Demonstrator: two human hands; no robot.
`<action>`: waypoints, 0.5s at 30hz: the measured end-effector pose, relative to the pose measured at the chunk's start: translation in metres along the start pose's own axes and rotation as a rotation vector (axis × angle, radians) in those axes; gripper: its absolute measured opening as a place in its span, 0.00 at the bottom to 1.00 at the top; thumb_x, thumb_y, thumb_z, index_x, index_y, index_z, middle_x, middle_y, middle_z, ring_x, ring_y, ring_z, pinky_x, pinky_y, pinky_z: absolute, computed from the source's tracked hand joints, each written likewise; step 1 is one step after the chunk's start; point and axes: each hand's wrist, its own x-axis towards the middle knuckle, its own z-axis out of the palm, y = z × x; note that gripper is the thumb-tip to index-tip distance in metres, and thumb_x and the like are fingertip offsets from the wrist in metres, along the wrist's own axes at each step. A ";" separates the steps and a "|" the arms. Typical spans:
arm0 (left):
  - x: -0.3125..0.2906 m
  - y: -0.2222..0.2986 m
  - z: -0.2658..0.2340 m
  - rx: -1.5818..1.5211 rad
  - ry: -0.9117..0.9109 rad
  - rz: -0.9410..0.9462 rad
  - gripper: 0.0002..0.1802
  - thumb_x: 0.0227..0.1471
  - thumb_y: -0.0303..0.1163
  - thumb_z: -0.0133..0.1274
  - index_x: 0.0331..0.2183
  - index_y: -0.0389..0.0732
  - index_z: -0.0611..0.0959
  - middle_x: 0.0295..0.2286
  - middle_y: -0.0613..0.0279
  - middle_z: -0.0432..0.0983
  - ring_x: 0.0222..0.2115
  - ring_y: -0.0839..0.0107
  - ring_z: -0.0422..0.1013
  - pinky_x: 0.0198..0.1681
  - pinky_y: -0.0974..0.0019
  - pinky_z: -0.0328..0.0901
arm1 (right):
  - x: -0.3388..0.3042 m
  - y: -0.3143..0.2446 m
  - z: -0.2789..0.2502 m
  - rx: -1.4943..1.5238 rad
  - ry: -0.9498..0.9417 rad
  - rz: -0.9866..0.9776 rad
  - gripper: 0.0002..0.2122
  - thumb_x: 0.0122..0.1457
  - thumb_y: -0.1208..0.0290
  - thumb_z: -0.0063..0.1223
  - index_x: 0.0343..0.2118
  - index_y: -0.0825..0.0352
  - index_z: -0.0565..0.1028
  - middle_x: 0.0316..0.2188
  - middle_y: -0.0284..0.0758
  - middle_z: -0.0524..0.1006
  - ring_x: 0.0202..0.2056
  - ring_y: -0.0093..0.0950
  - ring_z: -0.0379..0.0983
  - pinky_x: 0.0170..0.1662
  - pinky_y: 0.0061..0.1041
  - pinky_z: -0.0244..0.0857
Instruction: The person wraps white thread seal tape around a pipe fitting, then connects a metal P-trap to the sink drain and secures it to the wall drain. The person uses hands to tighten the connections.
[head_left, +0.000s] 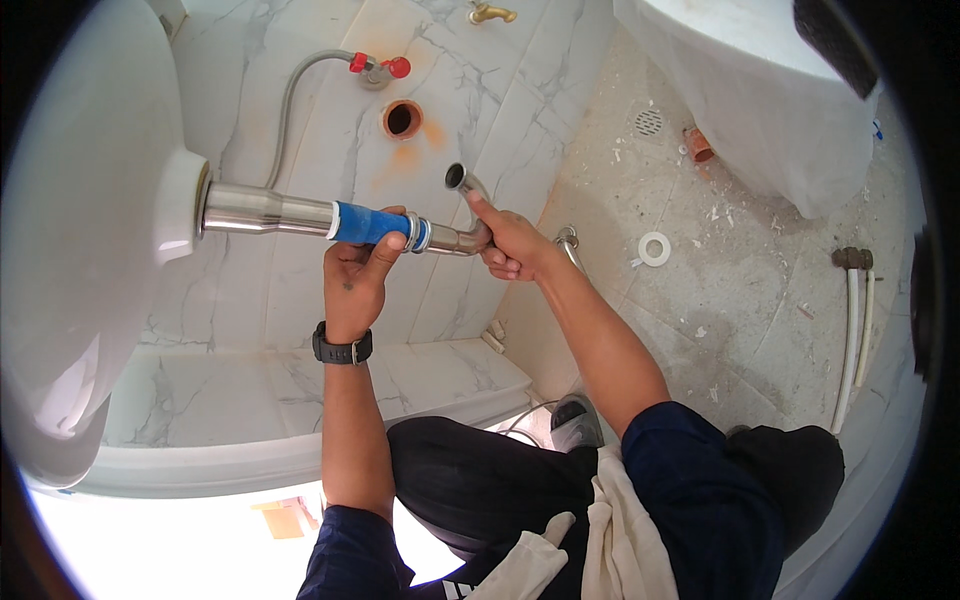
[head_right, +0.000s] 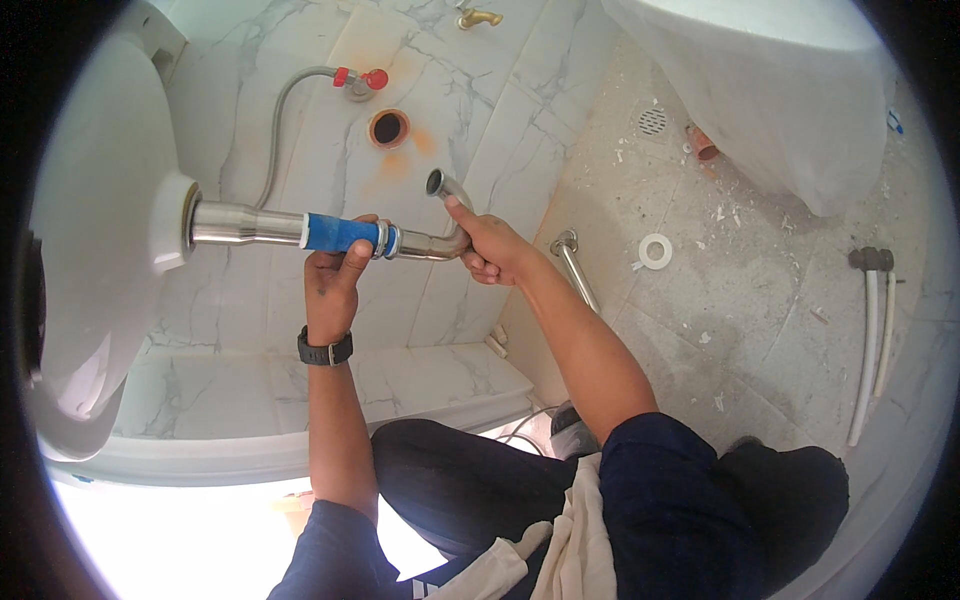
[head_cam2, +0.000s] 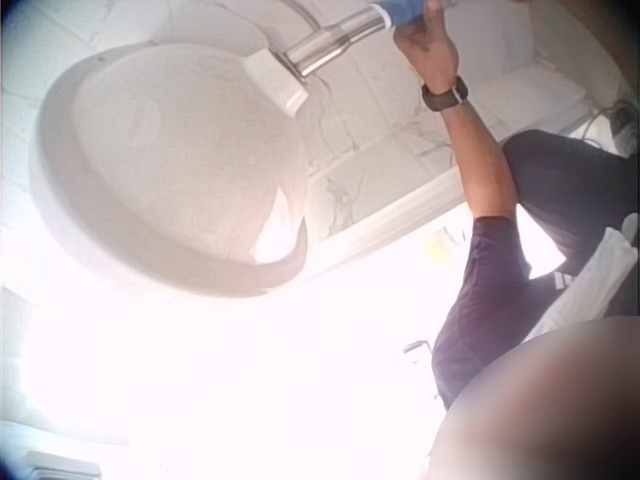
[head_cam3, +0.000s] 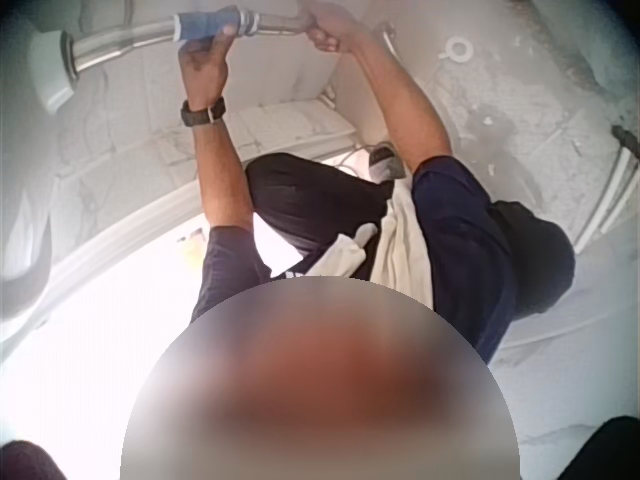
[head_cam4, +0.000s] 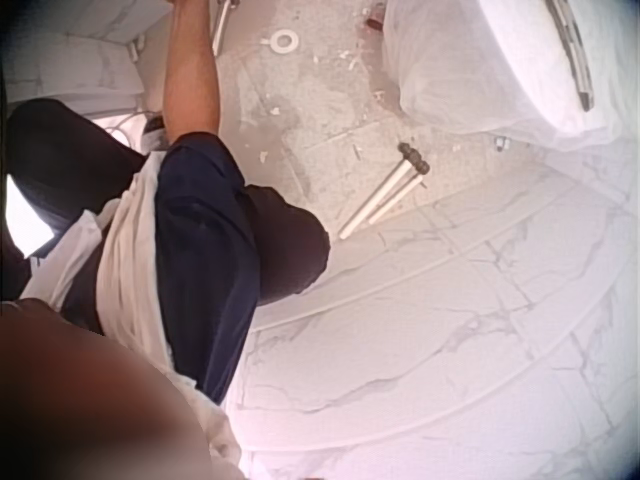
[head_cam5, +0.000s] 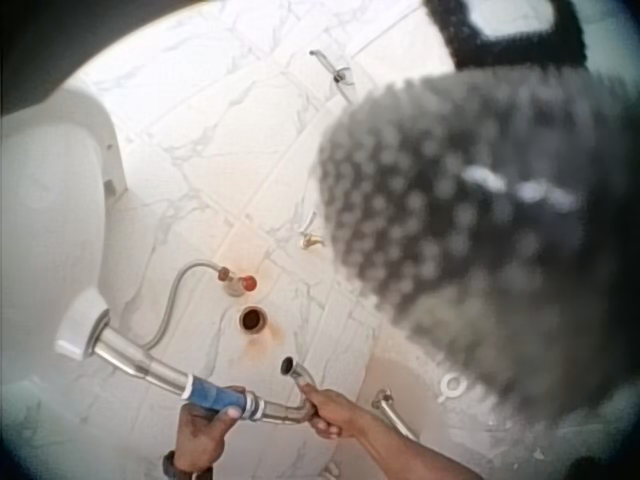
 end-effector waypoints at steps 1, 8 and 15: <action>0.000 0.000 0.000 0.000 -0.002 -0.002 0.23 0.57 0.37 0.65 0.47 0.28 0.83 0.45 0.53 0.82 0.45 0.70 0.76 0.54 0.64 0.68 | 0.000 -0.001 0.001 -0.008 -0.002 0.004 0.33 0.60 0.30 0.47 0.19 0.62 0.66 0.07 0.25 0.58 0.05 0.15 0.50 0.08 0.20 0.48; 0.000 -0.001 -0.002 0.003 -0.012 0.001 0.22 0.58 0.37 0.64 0.46 0.29 0.83 0.46 0.54 0.82 0.45 0.71 0.76 0.54 0.64 0.67 | -0.002 -0.008 0.004 -0.022 0.005 0.064 0.34 0.62 0.32 0.47 0.21 0.66 0.69 0.08 0.24 0.58 0.06 0.14 0.48 0.08 0.20 0.46; 0.000 -0.002 -0.002 -0.009 -0.019 0.008 0.22 0.58 0.38 0.64 0.47 0.30 0.83 0.46 0.55 0.82 0.45 0.71 0.76 0.54 0.65 0.67 | -0.003 -0.012 0.004 -0.027 -0.022 0.102 0.33 0.62 0.32 0.47 0.21 0.63 0.65 0.08 0.24 0.57 0.06 0.14 0.48 0.08 0.18 0.46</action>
